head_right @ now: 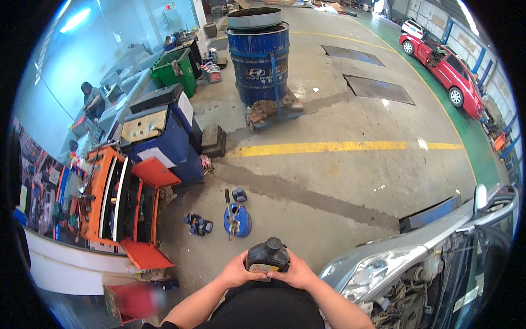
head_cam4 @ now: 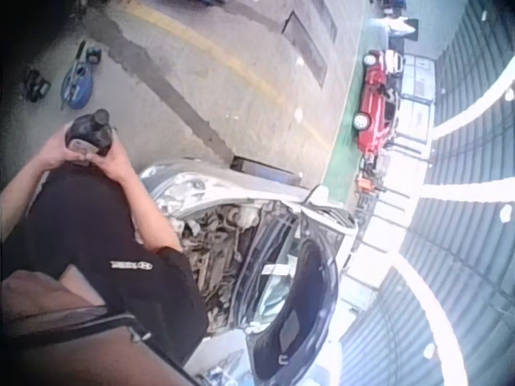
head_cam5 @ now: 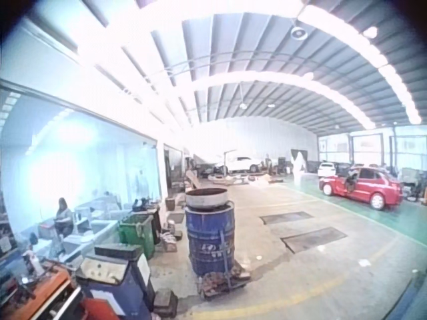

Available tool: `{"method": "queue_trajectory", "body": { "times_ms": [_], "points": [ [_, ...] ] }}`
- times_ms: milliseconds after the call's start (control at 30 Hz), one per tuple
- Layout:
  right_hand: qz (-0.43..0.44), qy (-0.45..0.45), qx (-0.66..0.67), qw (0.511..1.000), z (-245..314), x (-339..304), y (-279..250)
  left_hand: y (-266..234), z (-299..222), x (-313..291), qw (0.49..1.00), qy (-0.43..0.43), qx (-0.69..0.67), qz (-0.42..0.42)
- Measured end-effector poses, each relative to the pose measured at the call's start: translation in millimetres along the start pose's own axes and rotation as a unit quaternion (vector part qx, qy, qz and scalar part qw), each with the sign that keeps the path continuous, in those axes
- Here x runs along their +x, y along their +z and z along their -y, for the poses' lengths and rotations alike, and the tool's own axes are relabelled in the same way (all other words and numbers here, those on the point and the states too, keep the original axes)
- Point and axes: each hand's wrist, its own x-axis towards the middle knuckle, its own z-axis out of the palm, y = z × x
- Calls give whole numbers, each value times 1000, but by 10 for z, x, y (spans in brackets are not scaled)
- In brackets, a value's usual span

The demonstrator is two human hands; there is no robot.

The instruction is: The person opens a silver car's hood and pours engine oil from a blue container into the engine. They then retrieve a funnel, place it in the oil fill port, and pour additional oil from a smaller bottle. The person closes the oil cap and places the funnel on a workbench.

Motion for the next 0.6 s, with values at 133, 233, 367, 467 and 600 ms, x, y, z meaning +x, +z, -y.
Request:
{"method": "queue_trajectory", "body": {
  "times_ms": [133, 233, 367, 467, 600],
  "points": [
    [34, -71, -45, 996, 569, 906, -710, -233, -582, 678, 993, 66, -93, -41],
    [69, -56, -46, 995, 909, 1612, -1062, -553, -925, 1213, 996, 35, -6, -82],
    [21, -119, -151, 981, 1166, 2631, -1437, -1070, -1180, 2096, 993, 41, 16, -113],
    [32, -89, -150, 984, 1340, 3511, -1684, -1533, -1338, 2834, 989, 52, 39, -135],
    [-1, -61, -163, 985, 1721, 4469, -2055, -2182, -1877, 3727, 985, 63, 98, -126]
  ]
}}
